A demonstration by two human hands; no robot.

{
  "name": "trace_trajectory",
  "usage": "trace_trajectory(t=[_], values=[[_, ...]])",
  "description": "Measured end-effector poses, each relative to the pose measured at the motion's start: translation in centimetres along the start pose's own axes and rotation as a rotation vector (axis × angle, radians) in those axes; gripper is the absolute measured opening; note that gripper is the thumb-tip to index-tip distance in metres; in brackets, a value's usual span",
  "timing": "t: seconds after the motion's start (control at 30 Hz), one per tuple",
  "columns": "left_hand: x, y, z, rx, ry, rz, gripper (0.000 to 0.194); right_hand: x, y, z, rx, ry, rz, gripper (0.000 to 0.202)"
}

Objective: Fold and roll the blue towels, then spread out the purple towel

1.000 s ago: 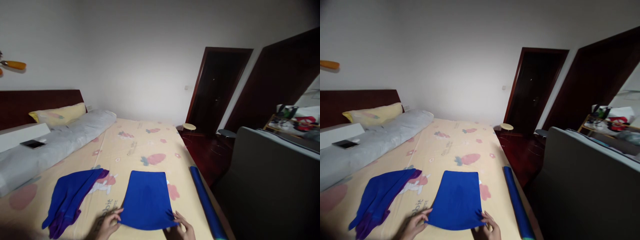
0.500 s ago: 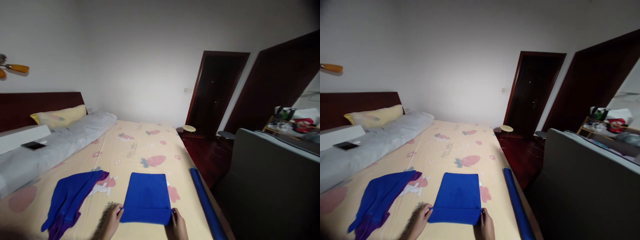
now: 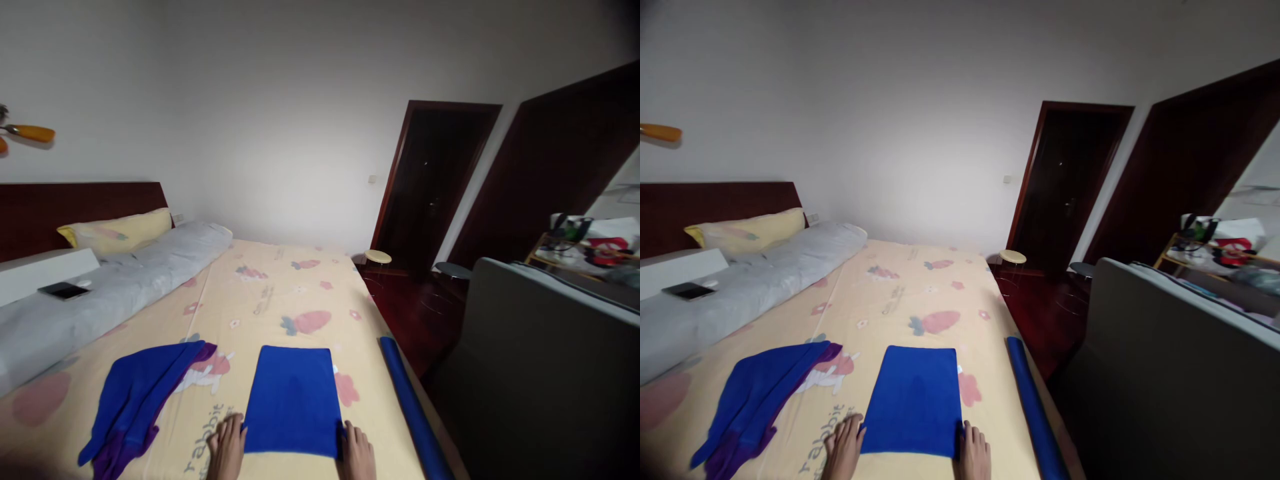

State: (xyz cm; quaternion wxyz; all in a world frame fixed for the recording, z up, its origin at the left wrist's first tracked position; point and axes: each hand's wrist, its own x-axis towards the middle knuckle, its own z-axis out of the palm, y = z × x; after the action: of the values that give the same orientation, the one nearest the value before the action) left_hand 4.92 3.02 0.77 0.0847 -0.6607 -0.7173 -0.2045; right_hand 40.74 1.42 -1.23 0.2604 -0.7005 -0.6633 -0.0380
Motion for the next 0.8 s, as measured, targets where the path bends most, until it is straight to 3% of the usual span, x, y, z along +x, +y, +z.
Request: trace_trajectory(t=[0.1, 0.27, 0.33, 0.43, 0.6, 0.7, 0.8], values=[[0.0, 1.1, 0.3, 0.064, 0.053, -0.004, 0.039, 0.1, -1.7, -0.2, -0.028, 0.046, 0.006, 0.040], [-1.1, 7.1, 2.1, -0.152, -0.148, 0.366, 0.059, -0.3, -9.1, 2.2, 0.131, -0.029, -0.229, 0.061], [-1.8, 8.3, 2.5, -0.201, -0.218, 0.461, 0.065, -0.8, -10.1, 3.7, 0.166, -0.076, -0.289, 0.061], [-2.3, 6.5, 1.9, -0.211, -0.307, 0.503, 0.065, -1.9, -7.6, 4.8, 0.142, -0.113, -0.347, 0.055], [-2.1, -0.4, -0.4, -0.148, -0.305, 0.378, 0.065, -3.7, -0.9, 2.8, 0.021, -0.051, -0.174, 0.049], [-1.5, -2.1, -1.2, -0.146, -0.309, 0.381, 0.073, -3.3, -0.2, 1.1, 0.016, -0.124, -0.193, 0.048], [-0.5, -1.9, -1.6, -0.165, -0.269, 0.406, 0.074, -1.4, -1.4, -0.6, 0.027, -0.175, -0.198, 0.045]])
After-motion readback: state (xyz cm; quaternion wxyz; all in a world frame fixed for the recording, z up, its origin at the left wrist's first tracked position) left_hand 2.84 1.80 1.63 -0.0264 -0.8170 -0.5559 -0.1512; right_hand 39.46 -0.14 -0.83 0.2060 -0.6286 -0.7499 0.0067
